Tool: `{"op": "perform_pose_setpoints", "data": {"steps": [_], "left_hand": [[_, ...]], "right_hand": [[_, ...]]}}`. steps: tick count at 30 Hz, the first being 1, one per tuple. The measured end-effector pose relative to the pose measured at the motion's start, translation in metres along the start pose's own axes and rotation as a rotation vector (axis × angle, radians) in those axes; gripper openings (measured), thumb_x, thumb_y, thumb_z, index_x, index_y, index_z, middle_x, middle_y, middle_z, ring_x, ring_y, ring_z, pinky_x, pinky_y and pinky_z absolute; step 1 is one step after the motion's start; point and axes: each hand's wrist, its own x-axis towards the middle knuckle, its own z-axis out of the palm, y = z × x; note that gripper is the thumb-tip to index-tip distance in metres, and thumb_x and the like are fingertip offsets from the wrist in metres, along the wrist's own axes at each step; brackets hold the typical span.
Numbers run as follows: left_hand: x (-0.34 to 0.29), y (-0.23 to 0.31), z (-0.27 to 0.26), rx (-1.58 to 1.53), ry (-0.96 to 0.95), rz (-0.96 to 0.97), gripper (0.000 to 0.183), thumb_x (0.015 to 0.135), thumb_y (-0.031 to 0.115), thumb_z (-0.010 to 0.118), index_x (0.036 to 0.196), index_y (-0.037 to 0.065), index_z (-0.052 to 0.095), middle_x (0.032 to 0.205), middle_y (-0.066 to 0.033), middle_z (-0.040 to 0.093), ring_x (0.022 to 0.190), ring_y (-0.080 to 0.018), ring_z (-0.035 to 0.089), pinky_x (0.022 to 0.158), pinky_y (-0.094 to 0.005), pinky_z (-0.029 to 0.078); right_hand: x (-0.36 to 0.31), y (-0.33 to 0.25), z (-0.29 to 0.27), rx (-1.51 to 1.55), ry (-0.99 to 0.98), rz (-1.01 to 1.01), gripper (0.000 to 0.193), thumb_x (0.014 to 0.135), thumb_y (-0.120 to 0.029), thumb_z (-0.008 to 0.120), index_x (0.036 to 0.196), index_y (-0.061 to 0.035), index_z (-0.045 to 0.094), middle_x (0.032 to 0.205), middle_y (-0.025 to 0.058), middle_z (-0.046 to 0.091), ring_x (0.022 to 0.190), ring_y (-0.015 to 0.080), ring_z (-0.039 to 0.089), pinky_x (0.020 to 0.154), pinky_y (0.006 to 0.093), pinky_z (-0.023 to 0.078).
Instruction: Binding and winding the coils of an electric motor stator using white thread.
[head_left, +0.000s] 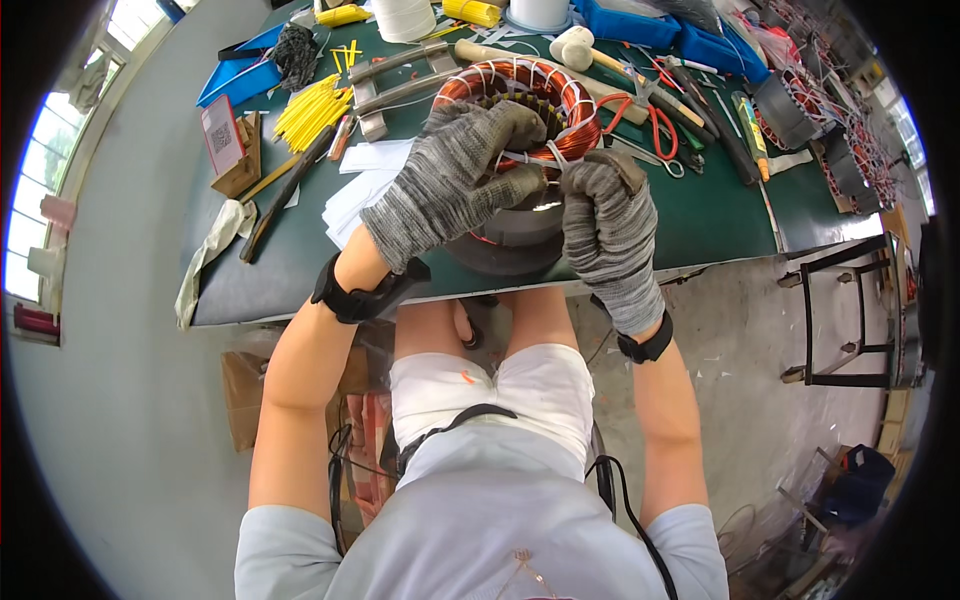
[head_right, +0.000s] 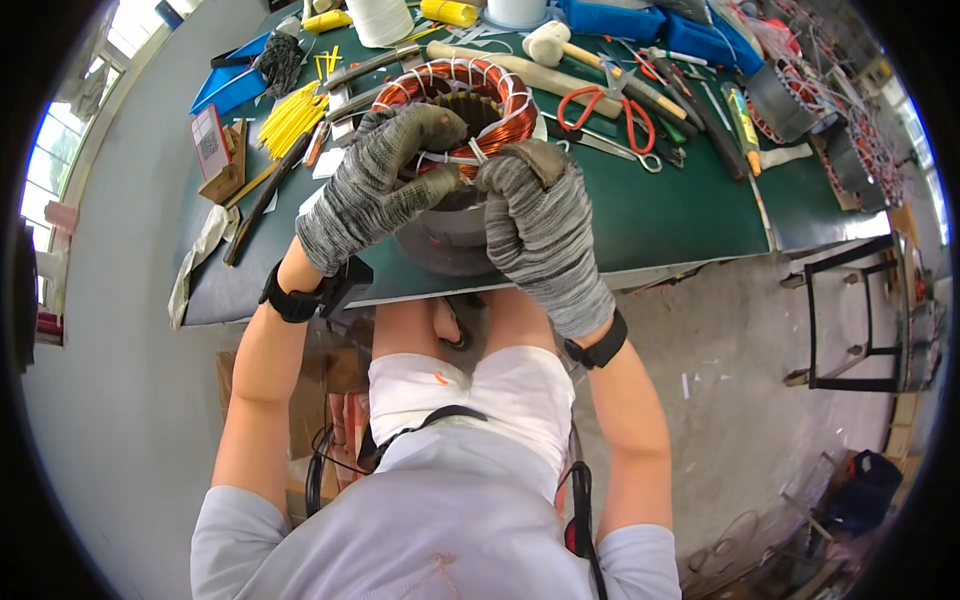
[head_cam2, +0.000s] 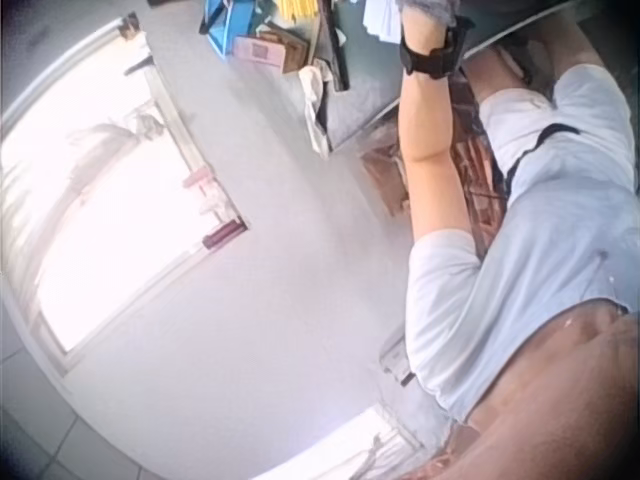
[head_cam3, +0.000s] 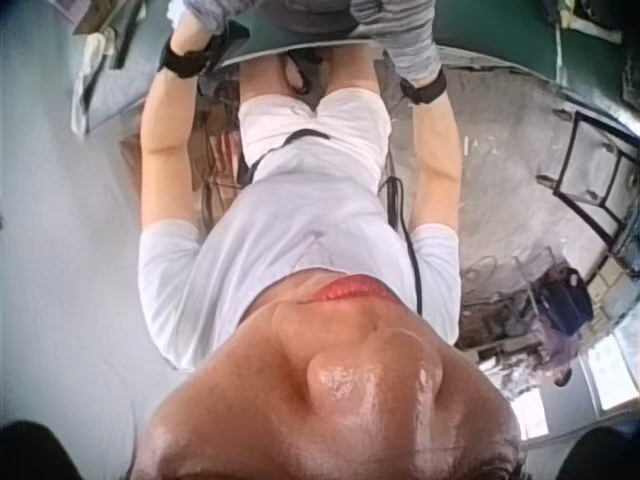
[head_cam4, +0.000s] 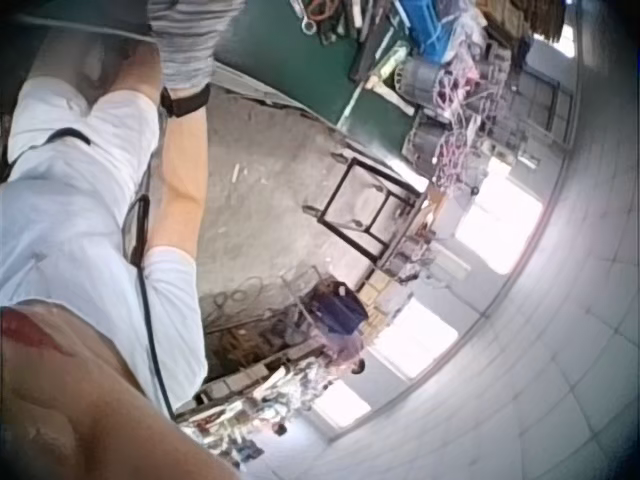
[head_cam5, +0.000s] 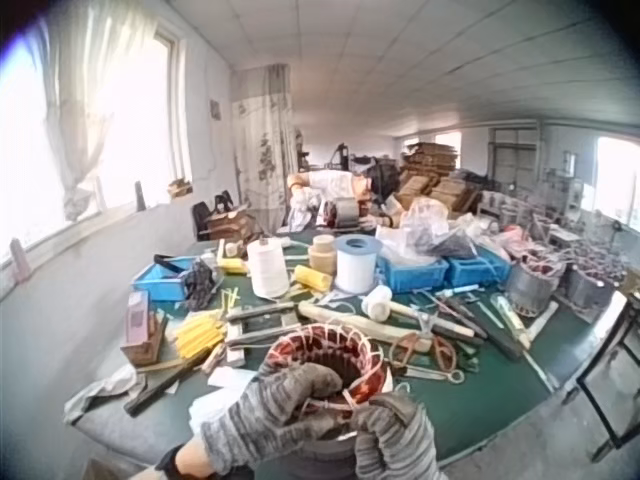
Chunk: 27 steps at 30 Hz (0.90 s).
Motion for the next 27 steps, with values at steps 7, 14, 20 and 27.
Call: {"op": "perform_pose_setpoints", "data": {"steps": [7, 14, 20, 27], "left_hand": [[-0.001, -0.003, 0.003, 0.017, 0.048, 0.086, 0.036, 0.077, 0.017, 0.069, 0.108, 0.003, 0.055, 0.104, -0.01, 0.06, 0.097, -0.0233, 0.058, 0.085, -0.0331, 0.047], [0.002, -0.005, 0.006, -0.013, 0.037, 0.101, 0.034, 0.08, 0.017, 0.065, 0.111, 0.006, 0.057, 0.101, -0.0105, 0.061, 0.093, -0.0244, 0.059, 0.084, -0.0335, 0.047], [-0.001, -0.01, 0.01, 0.01, 0.028, 0.108, 0.04, 0.079, 0.018, 0.064, 0.117, 0.007, 0.055, 0.107, -0.0102, 0.059, 0.093, -0.0219, 0.058, 0.086, -0.0339, 0.046], [0.007, -0.004, 0.005, -0.02, 0.036, 0.061, 0.055, 0.078, 0.019, 0.064, 0.129, 0.009, 0.046, 0.118, -0.0097, 0.057, 0.095, -0.0215, 0.056, 0.089, -0.0344, 0.044]], "right_hand": [[-0.014, 0.004, -0.021, -0.011, -0.002, 0.202, 0.015, 0.082, -0.003, 0.053, 0.096, -0.0082, 0.057, 0.092, 0.0088, 0.059, 0.077, 0.0234, 0.058, 0.071, 0.0343, 0.047], [-0.023, -0.016, -0.121, 1.206, 0.291, 0.627, 0.011, 0.09, -0.015, 0.057, 0.1, -0.0114, 0.056, 0.07, -0.0047, 0.034, 0.056, 0.0063, 0.03, 0.057, 0.021, 0.034], [-0.022, -0.022, -0.133, 1.243, 0.319, 0.459, 0.018, 0.09, -0.019, 0.057, 0.106, -0.0131, 0.052, 0.07, -0.0041, 0.032, 0.062, 0.0107, 0.033, 0.064, 0.024, 0.037], [0.064, 0.033, -0.153, 0.708, -0.399, 0.526, 0.018, 0.092, -0.018, 0.052, 0.106, -0.0073, 0.048, 0.087, 0.0014, 0.052, 0.092, 0.0162, 0.049, 0.079, 0.0293, 0.04]]}}
